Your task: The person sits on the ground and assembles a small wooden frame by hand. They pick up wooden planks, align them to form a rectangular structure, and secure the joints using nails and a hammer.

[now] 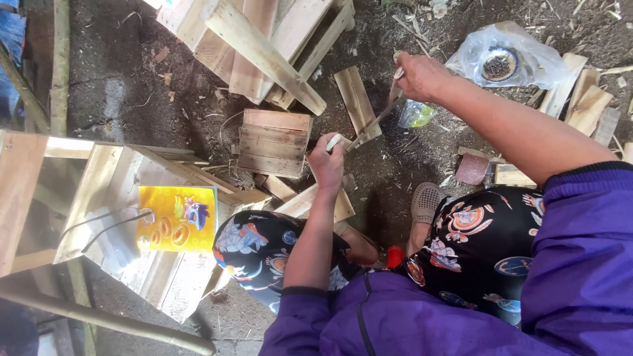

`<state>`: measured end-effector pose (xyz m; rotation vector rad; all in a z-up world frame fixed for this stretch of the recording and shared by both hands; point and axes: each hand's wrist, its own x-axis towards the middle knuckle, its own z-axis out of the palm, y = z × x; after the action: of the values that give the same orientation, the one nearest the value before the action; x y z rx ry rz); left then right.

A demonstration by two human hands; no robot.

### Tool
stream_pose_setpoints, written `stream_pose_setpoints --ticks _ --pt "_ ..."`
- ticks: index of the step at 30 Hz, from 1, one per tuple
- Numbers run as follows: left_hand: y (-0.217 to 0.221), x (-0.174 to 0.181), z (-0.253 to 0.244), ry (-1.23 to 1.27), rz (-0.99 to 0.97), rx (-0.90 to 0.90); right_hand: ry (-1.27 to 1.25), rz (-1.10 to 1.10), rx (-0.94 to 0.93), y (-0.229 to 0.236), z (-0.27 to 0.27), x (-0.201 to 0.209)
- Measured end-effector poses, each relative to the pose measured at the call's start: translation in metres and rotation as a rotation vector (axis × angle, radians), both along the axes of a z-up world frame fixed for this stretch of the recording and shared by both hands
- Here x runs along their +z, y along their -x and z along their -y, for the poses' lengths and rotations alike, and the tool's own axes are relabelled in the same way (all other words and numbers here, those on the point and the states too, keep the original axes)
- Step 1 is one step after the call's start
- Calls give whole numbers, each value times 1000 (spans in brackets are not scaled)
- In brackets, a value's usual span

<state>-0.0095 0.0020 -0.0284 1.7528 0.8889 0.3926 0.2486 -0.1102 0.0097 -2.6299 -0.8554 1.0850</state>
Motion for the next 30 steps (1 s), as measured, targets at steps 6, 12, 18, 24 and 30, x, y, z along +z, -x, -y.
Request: stream_pose_setpoints --ticks 6,12,18,24,30 --pt "7 3 18 -6 -212 -42 56 -42 -11 8 5 17" --pt "12 -20 34 21 -195 -19 73 -42 -13 11 14 30" --pt "12 -39 38 -147 -72 -35 50 -62 -95 8 27 21" --pt "4 -48 44 -142 41 -56 -9 9 -92 -2 26 14" --pt "1 -38 35 -147 50 -122 -6 12 -85 -6 18 20"
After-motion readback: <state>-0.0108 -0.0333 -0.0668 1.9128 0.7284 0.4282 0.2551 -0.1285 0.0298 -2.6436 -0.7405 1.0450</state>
